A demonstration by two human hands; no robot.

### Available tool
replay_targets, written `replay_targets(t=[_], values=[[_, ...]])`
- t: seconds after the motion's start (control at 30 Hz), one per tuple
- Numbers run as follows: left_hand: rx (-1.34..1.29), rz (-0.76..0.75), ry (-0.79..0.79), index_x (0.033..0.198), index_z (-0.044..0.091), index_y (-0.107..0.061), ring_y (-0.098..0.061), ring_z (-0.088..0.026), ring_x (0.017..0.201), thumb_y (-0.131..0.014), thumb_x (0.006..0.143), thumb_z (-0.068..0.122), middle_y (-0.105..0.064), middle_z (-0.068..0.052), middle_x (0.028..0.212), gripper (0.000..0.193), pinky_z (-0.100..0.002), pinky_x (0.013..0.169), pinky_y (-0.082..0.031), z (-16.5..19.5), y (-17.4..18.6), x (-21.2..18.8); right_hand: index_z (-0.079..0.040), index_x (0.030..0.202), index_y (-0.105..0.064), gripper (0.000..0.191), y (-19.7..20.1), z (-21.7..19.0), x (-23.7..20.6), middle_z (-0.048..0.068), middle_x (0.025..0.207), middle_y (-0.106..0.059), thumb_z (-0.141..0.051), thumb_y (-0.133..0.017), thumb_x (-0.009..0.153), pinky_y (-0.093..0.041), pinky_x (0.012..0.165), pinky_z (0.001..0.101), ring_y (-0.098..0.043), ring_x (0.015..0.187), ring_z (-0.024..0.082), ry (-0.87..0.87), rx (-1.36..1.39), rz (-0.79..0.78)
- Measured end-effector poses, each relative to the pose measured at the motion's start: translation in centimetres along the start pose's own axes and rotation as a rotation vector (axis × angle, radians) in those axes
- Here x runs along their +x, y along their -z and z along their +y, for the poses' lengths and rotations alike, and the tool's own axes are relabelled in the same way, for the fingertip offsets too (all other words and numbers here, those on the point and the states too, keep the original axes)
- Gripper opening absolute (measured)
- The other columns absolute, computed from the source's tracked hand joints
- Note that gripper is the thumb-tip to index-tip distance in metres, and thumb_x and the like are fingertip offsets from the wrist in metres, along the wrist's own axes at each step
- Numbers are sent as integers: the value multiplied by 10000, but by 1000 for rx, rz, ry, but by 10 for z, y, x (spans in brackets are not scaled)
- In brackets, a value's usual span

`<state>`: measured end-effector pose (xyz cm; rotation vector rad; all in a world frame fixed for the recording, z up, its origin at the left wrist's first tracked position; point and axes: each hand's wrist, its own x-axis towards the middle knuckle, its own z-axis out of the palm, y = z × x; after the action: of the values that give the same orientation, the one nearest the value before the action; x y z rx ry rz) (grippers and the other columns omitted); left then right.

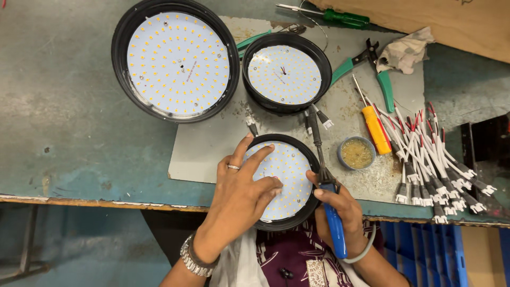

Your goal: The person assembles LED light fixtures by inserting wires into the housing, then uses a soldering iron to solder wires to the LED board. They repeat this process for multiple units, handling wires, solder, and tools throughout.

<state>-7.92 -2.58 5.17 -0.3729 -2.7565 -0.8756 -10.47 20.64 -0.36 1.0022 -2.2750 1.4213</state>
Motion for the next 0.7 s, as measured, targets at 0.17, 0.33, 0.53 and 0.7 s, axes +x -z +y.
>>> replay_targets(t=[0.17,0.33,0.53,0.7], values=[[38,-19,-36,923,198,-786,-321,-417,1452,-759,840,268,-544,-110,1447,112,-585,990,-354,-2,-1,5,-113,1229,-476,484,2,1,1,246,1315,-669,163,-545,837,-579,932,380,-708,1171,392,43,-34,6],[-5,-37,-90,1012,157,-776,-325,-463,1450,-742,866,277,-517,-148,1456,192,-590,999,-407,-12,3,-1,-111,1235,-476,482,3,0,4,241,1304,-672,170,-541,848,-581,975,402,-689,1219,422,55,-26,-3],[55,19,-175,1011,103,-779,-336,-474,1496,-721,919,213,-557,-144,1462,156,-596,1090,-414,-20,1,-8,-109,1234,-472,490,3,0,5,239,1303,-676,171,-540,837,-576,978,406,-683,1225,433,45,-29,-11],[-21,59,-79,928,160,-805,-375,-447,1455,-766,849,240,-626,-61,1344,120,-624,1061,-372,-12,-1,-4,-116,1229,-476,480,4,0,-1,230,1316,-675,158,-551,842,-566,993,391,-687,1231,403,21,-5,1]])
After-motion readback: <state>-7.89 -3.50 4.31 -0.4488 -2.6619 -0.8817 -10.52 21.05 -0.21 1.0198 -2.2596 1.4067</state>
